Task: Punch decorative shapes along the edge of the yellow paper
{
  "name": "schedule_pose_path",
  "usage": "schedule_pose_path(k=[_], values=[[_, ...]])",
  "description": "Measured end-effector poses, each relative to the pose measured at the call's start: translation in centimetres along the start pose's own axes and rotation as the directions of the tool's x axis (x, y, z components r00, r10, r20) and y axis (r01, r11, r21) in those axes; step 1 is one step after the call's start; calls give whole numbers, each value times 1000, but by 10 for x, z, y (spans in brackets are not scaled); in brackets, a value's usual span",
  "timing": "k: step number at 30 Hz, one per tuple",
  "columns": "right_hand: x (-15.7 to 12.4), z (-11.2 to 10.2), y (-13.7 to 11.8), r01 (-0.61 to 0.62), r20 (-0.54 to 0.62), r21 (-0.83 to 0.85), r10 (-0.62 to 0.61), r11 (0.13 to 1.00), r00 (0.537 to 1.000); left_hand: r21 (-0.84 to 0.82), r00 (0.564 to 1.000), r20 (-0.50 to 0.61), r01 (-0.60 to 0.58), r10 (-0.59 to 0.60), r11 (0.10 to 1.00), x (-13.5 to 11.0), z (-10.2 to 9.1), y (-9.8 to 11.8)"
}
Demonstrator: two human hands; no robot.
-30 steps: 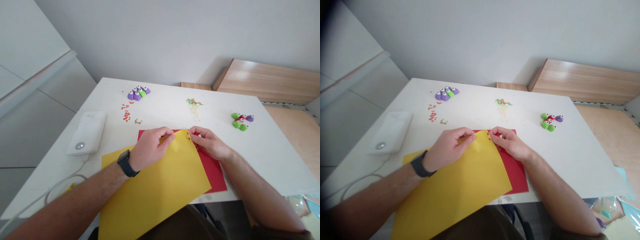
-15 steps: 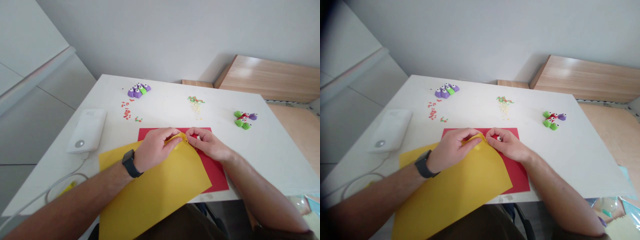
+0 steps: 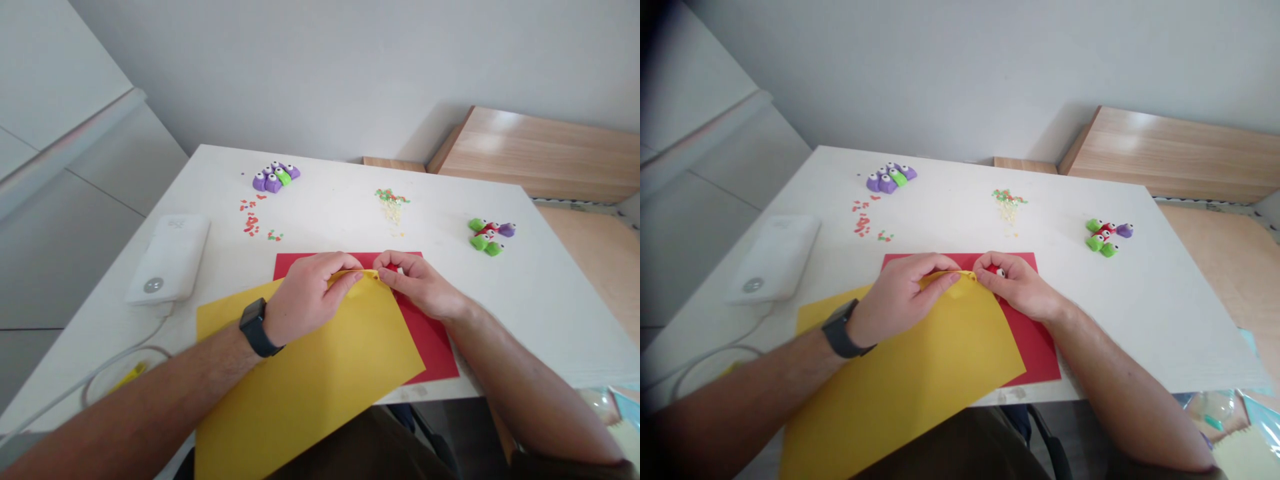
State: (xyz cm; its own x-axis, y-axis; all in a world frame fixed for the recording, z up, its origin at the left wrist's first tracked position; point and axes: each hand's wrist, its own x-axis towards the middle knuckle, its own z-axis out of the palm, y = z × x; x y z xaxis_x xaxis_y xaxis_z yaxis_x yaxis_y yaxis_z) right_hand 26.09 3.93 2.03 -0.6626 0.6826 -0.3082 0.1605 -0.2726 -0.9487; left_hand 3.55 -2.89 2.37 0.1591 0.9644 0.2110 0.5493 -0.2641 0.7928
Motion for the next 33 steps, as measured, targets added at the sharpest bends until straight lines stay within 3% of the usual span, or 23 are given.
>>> schedule_pose_path(k=[8, 14, 33], values=[[-1, 1, 0, 21, 21, -54, -20, 998, 1000, 10, 993, -35, -112, 113, 994, 0, 5, 0], [-1, 2, -2, 100, 26, -186, -97, 977, 995, -11, 975, -41, -221, 220, 975, 1, 11, -1], [-1, 2, -2, 117, 36, -196, -112, 974, 993, -20, 965, -50, -260, 259, 965, -1, 13, -2]])
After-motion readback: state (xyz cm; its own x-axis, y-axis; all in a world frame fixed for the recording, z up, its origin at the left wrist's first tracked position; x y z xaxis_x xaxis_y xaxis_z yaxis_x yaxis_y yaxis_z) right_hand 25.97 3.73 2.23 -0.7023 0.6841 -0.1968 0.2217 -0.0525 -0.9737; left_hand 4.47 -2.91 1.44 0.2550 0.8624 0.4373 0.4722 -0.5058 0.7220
